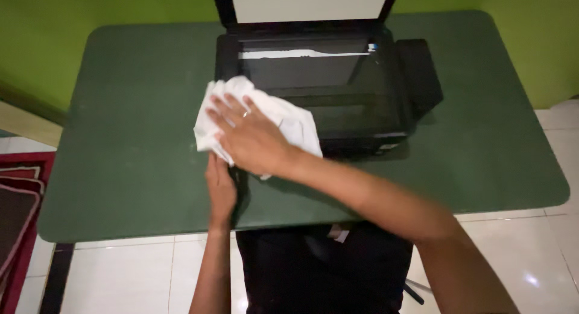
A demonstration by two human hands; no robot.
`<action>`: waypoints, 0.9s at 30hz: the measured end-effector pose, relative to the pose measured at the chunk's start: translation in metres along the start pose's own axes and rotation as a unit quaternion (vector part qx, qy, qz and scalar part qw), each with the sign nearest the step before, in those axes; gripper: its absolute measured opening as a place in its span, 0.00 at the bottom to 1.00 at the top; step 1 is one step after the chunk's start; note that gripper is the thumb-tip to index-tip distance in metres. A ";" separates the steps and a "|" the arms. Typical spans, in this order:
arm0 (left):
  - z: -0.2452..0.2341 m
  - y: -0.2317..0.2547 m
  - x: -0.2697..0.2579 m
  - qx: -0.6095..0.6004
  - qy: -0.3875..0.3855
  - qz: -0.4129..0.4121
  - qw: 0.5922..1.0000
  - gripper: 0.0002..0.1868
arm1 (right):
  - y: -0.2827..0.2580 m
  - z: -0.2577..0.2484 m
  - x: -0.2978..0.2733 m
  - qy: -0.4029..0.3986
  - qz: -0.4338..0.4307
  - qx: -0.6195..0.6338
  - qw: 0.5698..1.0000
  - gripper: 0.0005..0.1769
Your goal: The person wipes the exterior and interior surfaces of a black printer using a white cloth. They open and close the scanner lid and front cover to clean the glass, internal mechanisms, and paper tray area.
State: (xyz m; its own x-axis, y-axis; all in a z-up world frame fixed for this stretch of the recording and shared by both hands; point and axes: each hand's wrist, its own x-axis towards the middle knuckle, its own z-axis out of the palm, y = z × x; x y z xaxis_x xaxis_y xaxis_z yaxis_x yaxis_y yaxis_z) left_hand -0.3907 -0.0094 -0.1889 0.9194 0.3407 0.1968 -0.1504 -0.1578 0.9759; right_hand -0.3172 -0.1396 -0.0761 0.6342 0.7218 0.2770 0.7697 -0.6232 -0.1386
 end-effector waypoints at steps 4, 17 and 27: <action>0.000 -0.006 0.001 -0.004 -0.002 0.033 0.999 0.24 | -0.006 -0.012 -0.034 0.076 -0.039 0.002 0.996 0.33; 0.005 0.027 -0.002 0.017 -0.003 0.064 0.998 0.30 | 0.104 -0.049 -0.183 0.187 0.158 -0.153 0.958 0.27; 0.009 0.022 -0.002 -0.021 0.006 0.052 0.998 0.31 | 0.202 -0.049 -0.197 0.143 0.304 0.142 0.931 0.37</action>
State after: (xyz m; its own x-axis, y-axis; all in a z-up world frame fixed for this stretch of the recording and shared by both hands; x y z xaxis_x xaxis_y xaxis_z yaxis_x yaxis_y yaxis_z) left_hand -0.3927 -0.0217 -0.1684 0.8940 0.3352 0.2973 -0.2593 -0.1541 0.9534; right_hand -0.2901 -0.4228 -0.1124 0.9452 0.1263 0.3011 0.2880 -0.7569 -0.5866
